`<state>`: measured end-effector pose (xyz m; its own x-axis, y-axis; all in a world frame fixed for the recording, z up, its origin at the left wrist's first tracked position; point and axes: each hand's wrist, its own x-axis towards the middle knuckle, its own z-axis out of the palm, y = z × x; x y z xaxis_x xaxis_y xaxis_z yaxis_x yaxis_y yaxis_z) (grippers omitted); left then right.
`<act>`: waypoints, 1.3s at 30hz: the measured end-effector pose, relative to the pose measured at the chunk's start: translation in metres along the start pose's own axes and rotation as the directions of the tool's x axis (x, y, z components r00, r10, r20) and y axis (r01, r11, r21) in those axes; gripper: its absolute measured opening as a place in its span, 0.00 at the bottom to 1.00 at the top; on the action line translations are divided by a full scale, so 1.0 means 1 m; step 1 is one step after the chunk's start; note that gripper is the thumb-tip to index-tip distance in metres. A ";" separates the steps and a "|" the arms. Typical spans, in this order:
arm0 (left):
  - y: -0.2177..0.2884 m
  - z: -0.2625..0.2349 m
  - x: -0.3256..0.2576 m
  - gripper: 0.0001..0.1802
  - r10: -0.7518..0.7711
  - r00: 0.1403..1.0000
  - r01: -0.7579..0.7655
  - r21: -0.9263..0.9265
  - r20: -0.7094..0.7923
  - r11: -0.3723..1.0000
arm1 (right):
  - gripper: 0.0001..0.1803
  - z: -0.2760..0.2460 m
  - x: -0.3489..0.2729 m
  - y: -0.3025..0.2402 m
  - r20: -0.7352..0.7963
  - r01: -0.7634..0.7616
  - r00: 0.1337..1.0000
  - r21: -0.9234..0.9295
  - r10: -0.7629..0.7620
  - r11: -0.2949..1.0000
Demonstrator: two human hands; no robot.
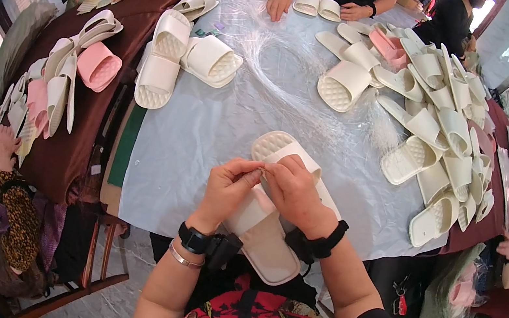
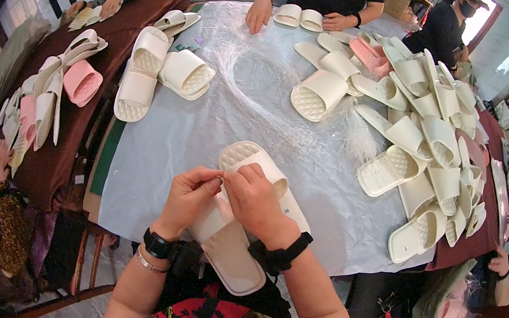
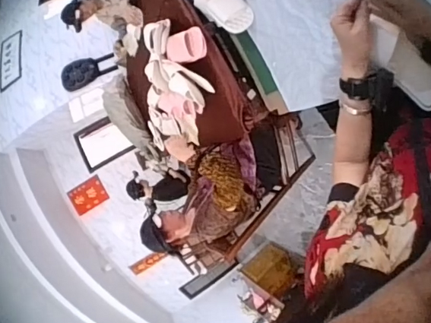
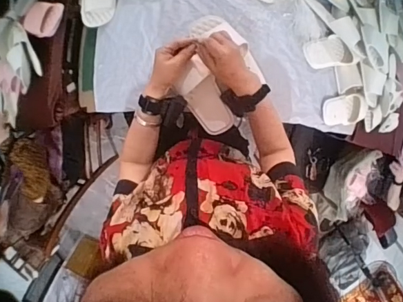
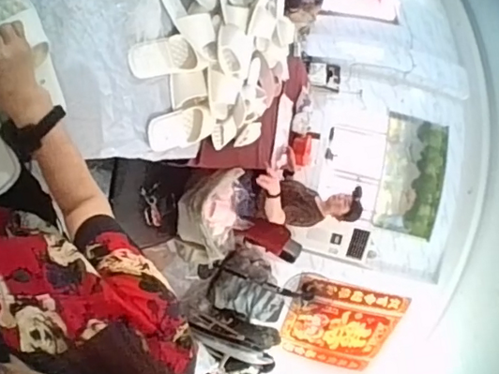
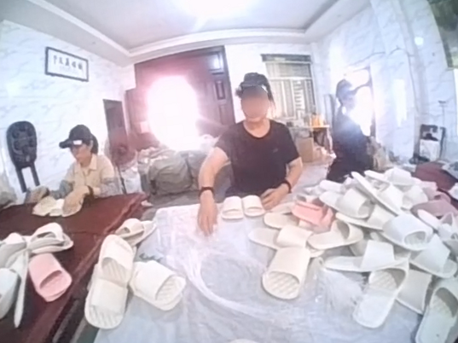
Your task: The person is inspecting and trimming loose threads from newly manufactured sandals at a production table.
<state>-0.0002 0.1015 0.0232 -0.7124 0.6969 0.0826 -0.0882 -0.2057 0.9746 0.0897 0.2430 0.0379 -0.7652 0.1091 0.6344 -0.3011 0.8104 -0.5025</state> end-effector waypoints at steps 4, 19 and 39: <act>0.004 -0.002 0.000 0.09 -0.127 0.992 0.128 -0.009 0.022 0.992 | 0.07 -0.001 -0.002 0.000 0.001 0.030 1.000 0.036 -0.030 0.999; -0.001 -0.001 -0.001 0.09 -0.101 0.993 0.095 0.097 0.058 0.991 | 0.10 0.002 -0.006 0.002 0.013 0.016 1.000 -0.027 -0.016 0.999; -0.005 -0.002 0.000 0.08 -0.118 0.993 0.115 0.111 0.018 0.987 | 0.07 -0.002 -0.005 0.003 0.019 0.008 1.000 0.022 -0.009 1.000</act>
<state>-0.0014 0.1008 0.0175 -0.6847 0.7282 -0.0294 -0.0920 -0.0463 0.9947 0.0937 0.2459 0.0345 -0.7731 0.0910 0.6277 -0.3198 0.7987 -0.5097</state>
